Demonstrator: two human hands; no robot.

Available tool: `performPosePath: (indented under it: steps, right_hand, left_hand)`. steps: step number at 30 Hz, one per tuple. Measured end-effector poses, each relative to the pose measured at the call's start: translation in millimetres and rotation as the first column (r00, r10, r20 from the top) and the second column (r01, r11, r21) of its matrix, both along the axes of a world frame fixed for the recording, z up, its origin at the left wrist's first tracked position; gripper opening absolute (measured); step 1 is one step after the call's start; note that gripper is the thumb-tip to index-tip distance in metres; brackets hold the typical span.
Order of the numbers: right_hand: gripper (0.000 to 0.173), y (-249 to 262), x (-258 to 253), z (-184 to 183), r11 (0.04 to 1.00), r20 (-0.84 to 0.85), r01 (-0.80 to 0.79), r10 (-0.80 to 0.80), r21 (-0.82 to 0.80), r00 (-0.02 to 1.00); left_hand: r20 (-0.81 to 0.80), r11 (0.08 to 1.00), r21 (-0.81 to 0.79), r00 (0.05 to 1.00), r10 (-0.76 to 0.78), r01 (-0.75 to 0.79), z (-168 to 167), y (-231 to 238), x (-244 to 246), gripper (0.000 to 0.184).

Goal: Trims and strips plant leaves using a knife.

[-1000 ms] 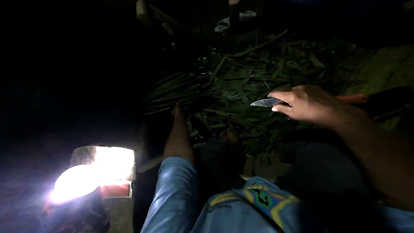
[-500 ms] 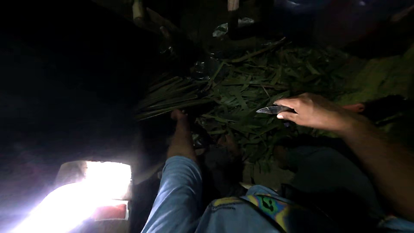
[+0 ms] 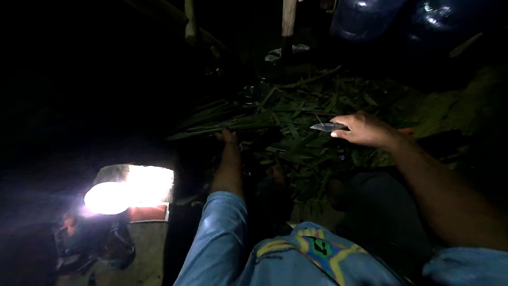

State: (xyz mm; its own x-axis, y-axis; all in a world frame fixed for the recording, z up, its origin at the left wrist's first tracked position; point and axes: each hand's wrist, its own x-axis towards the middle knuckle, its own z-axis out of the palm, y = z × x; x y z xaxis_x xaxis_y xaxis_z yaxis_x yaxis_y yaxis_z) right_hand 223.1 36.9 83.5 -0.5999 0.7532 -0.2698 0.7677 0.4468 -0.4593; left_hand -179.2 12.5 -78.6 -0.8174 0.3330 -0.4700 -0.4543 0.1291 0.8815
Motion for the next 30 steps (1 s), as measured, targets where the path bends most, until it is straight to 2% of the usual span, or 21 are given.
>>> performPosePath:
  steps: [4, 8, 10, 13, 16, 19, 21, 24, 27, 30]
  right_hand:
    - [0.027, -3.8, 3.3, -0.8, 1.0, -0.008, -0.001, 0.001, 0.013, 1.0]
    - [0.026, -2.6, 5.8, -3.4, 1.0, -0.019, 0.011, -0.011, 0.012, 1.0]
    - [0.025, -1.8, 5.7, -5.5, 1.0, -0.014, 0.02, -0.019, 0.021, 1.0]
    - [0.024, -5.9, 3.8, -5.0, 0.998, -0.019, 0.045, -0.044, 0.054, 0.999]
    - [0.026, -10.3, 3.7, -0.8, 0.99, -0.047, 0.105, -0.1, 0.098, 0.994]
    - [0.032, -13.5, 4.2, 3.8, 0.962, -0.165, 0.229, -0.204, 0.148, 0.965]
    - [0.033, -11.3, 7.5, -1.2, 0.936, -0.264, 0.286, -0.228, 0.206, 0.937]
    - [0.037, -9.0, 9.7, -3.4, 0.927, -0.367, 0.299, -0.203, 0.227, 0.908]
    - [0.044, -11.5, 6.9, -2.6, 0.938, -0.415, 0.304, -0.214, 0.164, 0.884]
    - [0.045, -15.8, 2.2, -2.6, 0.939, -0.495, 0.302, -0.185, 0.167, 0.849]
  left_hand:
    - [-0.058, 0.997, 0.007, 0.995, -0.081, 0.081, 39.0, -1.1, 13.7, 0.066]
    - [-0.009, 0.991, 0.038, 0.992, -0.127, 0.127, 72.3, 1.1, 30.0, 0.055]
    - [0.056, 0.986, 0.008, 0.984, -0.168, 0.168, 74.2, 0.9, 35.9, 0.048]
    - [0.227, 0.977, 0.073, 0.951, -0.212, 0.2, 67.9, -3.5, 40.0, 0.052]
    - [0.261, 0.963, 0.127, 0.929, -0.263, 0.237, 72.0, -6.4, 51.1, 0.05]
    - [0.158, 0.934, 0.149, 0.925, -0.346, 0.324, 92.8, -5.5, 72.5, 0.037]
    - [0.036, 0.896, 0.087, 0.897, -0.44, 0.436, 105.1, -6.8, 87.6, 0.028]
    - [-0.201, 0.778, 0.078, 0.774, -0.6, 0.623, 105.9, -9.8, 108.5, 0.03]
    - [-0.554, 0.651, 0.143, 0.605, -0.571, 0.746, 96.0, -11.9, 133.0, 0.025]
    - [-0.657, 0.572, 0.108, 0.491, -0.573, 0.813, 97.4, -17.4, 150.7, 0.021]
